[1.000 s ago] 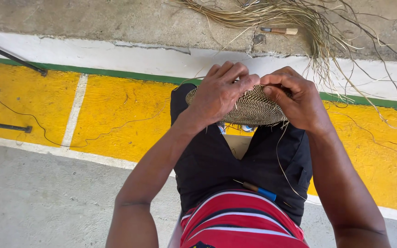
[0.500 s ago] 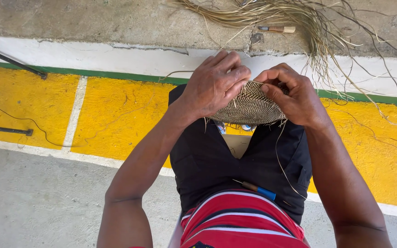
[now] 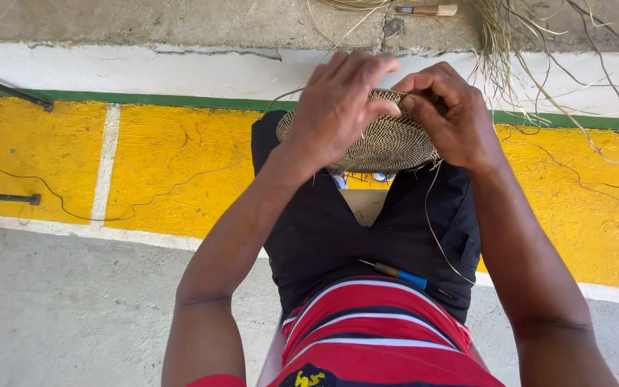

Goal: Weaving a circular basket base or mat using long, thin natural fibers and a weaving needle.

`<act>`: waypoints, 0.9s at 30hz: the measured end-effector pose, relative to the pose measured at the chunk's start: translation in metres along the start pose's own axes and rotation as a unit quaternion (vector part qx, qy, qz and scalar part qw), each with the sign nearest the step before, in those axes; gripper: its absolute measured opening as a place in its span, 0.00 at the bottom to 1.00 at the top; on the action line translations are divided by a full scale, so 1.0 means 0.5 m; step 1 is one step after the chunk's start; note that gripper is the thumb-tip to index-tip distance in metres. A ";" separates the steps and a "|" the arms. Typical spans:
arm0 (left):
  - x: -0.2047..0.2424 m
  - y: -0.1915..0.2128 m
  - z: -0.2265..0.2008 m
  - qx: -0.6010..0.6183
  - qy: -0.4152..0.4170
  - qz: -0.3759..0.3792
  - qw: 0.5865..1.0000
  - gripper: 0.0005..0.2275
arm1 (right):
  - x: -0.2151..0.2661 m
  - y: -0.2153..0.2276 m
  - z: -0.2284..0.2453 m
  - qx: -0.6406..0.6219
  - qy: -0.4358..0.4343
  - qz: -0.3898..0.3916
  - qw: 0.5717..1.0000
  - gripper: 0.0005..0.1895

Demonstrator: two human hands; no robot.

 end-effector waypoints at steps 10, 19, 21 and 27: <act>0.038 0.031 0.010 0.128 0.077 0.054 0.987 0.07 | 0.199 0.032 0.065 0.159 0.007 -0.006 0.987 0.10; 0.059 0.002 -0.017 0.118 0.078 0.022 0.990 0.06 | 0.360 -0.102 0.057 0.235 -0.039 0.412 0.880 0.15; 0.068 -0.011 -0.016 0.087 0.095 0.002 0.992 0.06 | 0.356 -0.100 0.053 0.254 -0.100 0.467 0.841 0.15; 0.065 0.002 -0.060 0.097 0.137 -0.012 0.986 0.05 | 0.371 -0.112 -0.007 0.139 -0.046 0.479 0.865 0.15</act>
Point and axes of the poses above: each hand's wrist, its own x-axis away from the middle knuckle, its own y-axis out of the back of the hand, z = x × y, the point moved 2 cm from there along -x, towards the middle knuckle, and after that the axes turned 12 degrees about x, right-handed, at the moved point
